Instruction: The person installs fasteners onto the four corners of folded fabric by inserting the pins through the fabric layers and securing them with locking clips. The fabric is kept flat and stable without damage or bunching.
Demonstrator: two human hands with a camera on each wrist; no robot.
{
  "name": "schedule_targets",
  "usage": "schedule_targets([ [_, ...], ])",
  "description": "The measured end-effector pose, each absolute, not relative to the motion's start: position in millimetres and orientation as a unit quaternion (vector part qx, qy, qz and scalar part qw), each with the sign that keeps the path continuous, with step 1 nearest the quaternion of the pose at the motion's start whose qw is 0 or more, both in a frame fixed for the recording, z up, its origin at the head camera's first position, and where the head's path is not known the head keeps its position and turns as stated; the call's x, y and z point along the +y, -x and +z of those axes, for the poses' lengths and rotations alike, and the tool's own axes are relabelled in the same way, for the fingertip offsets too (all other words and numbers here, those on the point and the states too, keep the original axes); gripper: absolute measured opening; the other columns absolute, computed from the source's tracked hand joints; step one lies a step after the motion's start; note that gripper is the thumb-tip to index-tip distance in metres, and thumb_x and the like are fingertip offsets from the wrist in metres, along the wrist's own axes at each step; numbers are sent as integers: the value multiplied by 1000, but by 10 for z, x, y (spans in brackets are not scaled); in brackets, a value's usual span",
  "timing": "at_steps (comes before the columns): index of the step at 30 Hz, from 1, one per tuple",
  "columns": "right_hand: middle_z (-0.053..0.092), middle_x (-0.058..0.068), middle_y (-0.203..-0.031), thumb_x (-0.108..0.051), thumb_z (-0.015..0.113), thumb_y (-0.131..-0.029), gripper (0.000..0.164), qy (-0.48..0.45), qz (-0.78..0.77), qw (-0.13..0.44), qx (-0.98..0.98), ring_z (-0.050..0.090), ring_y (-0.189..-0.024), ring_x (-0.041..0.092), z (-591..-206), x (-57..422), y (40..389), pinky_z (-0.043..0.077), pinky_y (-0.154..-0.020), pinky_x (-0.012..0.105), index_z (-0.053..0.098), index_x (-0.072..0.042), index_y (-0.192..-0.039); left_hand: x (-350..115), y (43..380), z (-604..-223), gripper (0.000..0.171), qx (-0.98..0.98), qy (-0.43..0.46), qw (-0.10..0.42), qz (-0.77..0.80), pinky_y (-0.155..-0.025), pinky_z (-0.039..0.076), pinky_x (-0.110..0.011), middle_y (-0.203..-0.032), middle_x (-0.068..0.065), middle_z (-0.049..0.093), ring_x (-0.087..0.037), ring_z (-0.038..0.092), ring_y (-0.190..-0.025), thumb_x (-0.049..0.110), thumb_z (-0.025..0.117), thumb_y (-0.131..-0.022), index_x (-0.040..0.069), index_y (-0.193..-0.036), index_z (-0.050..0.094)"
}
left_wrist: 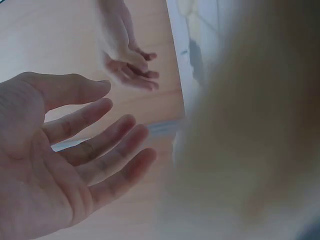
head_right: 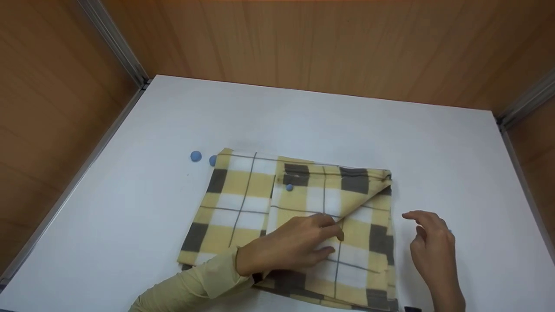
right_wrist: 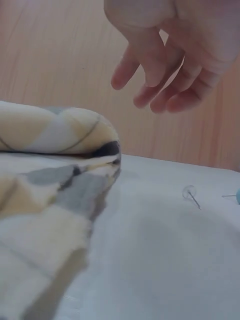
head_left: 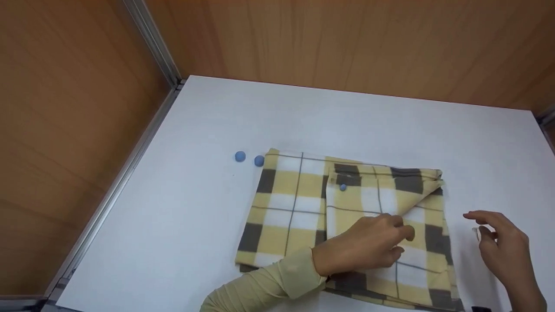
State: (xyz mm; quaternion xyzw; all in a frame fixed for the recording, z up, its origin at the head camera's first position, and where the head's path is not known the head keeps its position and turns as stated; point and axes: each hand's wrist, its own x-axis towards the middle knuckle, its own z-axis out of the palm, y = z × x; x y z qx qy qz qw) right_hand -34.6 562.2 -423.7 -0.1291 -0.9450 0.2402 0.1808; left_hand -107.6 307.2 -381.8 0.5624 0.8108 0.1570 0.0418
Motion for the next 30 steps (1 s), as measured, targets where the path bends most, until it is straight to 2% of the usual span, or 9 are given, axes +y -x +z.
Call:
schedule_targets([
  [2, 56, 8, -106, 15, 40, -77, 41, 139, 240, 171, -946, 43, -85, 2, -4247, 5662, 343, 32, -57, 13, 63, -8, -101, 3125, 1018, -3836, 24, 808, -571, 62, 135, -48, 36, -14, -92, 10, 51, 0, 45, -70, 20, 55, -84, 25, -107, 57],
  [6, 54, 14, -110, 13, 38, -76, 42, 170, 237, 137, -947, 47, -89, 19, -4286, 5734, 343, 33, -54, 18, 62, -6, -105, 3200, 924, -3888, 22, 800, -588, 83, 81, -45, 35, -17, -85, 10, 48, -1, 43, -65, 21, 56, -83, 27, -105, 57],
  [7, 54, 15, -111, 13, 37, -76, 42, 179, 237, 128, -946, 47, -90, 20, -4298, 5752, 343, 33, -55, 20, 62, -5, -105, 3212, 906, -3905, 22, 798, -592, 88, 68, -44, 35, -17, -84, 10, 48, -2, 43, -65, 22, 55, -84, 27, -105, 56],
  [9, 52, 19, -112, 13, 36, -75, 42, 192, 239, 114, -945, 46, -92, 32, -4327, 5788, 343, 36, -58, 28, 60, -2, -107, 3234, 871, -3939, 22, 793, -597, 112, 43, -45, 36, -19, -85, 11, 47, -3, 43, -67, 24, 54, -85, 28, -107, 54],
  [12, 50, 22, -113, 12, 36, -75, 41, 206, 236, 101, -944, 45, -96, 37, -4370, 5848, 347, 36, -61, 32, 59, 0, -107, 3268, 824, -4001, 24, 782, -604, 152, 11, -46, 38, -20, -90, 12, 47, -2, 45, -71, 26, 49, -88, 32, -112, 50],
  [17, 47, 26, -114, 8, 44, -77, 35, 206, 225, 70, -950, 45, -95, 41, -4440, 5918, 359, 36, -57, 33, 58, 1, -108, 3315, 747, -4145, 25, 763, -619, 185, 8, -51, 40, -20, -91, 13, 46, -2, 46, -77, 26, 48, -89, 32, -113, 50],
  [23, 47, 26, -110, 3, 50, -79, 30, 183, 224, 37, -957, 46, -89, 37, -4528, 5963, 357, 35, -57, 33, 57, 3, -108, 3351, 667, -4309, 23, 751, -639, 165, 0, -50, 37, -19, -91, 12, 44, -3, 41, -74, 22, 46, -89, 32, -110, 52],
  [30, 48, 25, -103, -3, 53, -79, 29, 185, 218, 16, -958, 47, -84, 33, -4600, 5998, 366, 36, -56, 31, 57, 6, -107, 3391, 632, -4384, 30, 745, -652, 141, 4, -52, 34, -19, -99, 11, 43, -3, 41, -80, 40, 42, -90, 33, -119, 48],
])
